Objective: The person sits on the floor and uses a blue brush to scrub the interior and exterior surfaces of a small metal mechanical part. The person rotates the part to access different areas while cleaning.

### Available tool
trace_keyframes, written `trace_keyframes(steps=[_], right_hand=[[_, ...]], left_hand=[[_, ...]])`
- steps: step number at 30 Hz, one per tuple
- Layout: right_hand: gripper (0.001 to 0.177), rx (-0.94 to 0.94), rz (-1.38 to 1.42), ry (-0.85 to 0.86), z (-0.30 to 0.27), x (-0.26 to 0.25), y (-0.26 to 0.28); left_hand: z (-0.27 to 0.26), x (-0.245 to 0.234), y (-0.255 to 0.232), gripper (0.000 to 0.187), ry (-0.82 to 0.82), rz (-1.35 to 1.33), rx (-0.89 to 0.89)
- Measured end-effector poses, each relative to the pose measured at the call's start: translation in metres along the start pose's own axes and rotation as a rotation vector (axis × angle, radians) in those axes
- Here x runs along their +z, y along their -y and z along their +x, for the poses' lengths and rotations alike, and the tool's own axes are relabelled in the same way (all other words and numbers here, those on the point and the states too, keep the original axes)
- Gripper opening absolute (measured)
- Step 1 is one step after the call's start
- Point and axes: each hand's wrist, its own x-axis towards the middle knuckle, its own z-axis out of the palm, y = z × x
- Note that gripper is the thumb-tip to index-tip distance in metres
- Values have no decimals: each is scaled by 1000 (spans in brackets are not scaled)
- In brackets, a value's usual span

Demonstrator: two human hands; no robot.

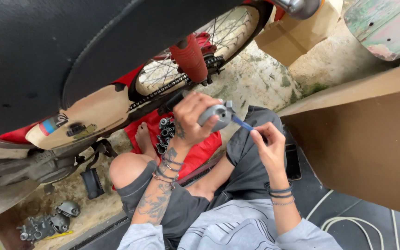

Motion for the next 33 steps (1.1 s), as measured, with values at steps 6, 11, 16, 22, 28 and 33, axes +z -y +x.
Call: trace_keyframes(steps=[6, 11, 16, 22, 28, 33], right_hand=[[16, 62, 208, -67, -15, -9, -26], [44, -24, 205, -40, -5, 6, -23], [36, 47, 52, -26, 4, 10, -53], [44, -43, 269, -48, 18, 14, -22], [41, -83, 184, -85, 33, 7, -19], [52, -182, 228, -7, 26, 13, -13]], left_hand=[[24, -13, -27, 50, 62, -100, -28], [22, -9, -32, 42, 217, -168, -7], [26, -18, -25, 39, 259, -123, -27], [25, -14, -31, 35, 320, -249, -84], [35, -21, -33, 48, 270, -424, -178], [34, -22, -34, 46, 284, -540, -209]])
